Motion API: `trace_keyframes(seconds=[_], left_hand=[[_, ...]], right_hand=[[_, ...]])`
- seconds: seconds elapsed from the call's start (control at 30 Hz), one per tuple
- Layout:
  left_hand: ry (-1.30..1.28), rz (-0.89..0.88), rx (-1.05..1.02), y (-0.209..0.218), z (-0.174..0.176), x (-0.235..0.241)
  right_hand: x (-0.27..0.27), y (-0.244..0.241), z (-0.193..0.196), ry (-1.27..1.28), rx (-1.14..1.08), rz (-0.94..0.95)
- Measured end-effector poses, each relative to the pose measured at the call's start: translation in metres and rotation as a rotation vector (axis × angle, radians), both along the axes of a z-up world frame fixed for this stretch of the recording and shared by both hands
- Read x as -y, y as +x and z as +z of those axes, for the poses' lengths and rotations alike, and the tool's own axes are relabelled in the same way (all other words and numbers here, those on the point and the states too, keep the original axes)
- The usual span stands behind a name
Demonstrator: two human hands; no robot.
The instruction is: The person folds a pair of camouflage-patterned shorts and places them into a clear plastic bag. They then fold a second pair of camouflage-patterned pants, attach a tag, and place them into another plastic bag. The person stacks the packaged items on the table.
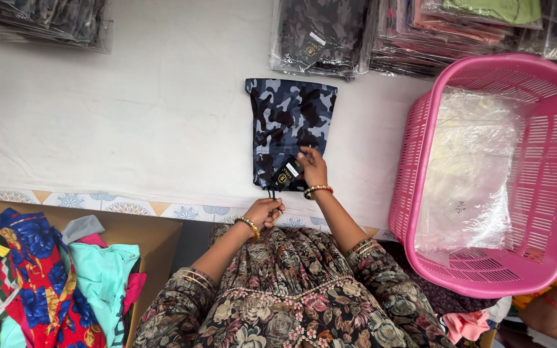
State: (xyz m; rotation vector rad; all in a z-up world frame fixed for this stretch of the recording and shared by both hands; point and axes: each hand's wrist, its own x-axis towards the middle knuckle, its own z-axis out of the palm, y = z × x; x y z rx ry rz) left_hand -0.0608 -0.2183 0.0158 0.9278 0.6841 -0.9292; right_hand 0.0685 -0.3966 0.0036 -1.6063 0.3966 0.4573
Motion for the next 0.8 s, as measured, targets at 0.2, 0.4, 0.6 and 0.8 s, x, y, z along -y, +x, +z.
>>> trace_keyframes(seconds=[0.2, 0.4, 0.6, 0.8], left_hand=[[-0.070, 0.035, -0.025, 0.007, -0.003, 0.022], [-0.140, 0.315, -0.011, 0.022, -0.003, 0.042], [-0.155, 0.577, -0.045, 0.022, -0.044, 0.044], [-0.138, 0.464, -0.071, 0.009, -0.045, 0.046]], right_hand=[[0.004, -0.014, 0.056, 0.508, -0.135, -0.243], [0.035, -0.052, -0.018, 0.122, 0.293, -0.252], [0.025, -0.088, 0.034, -0.152, 0.264, 0.057], [0.013, -0.057, 0.046, 0.047, 0.275, 0.196]])
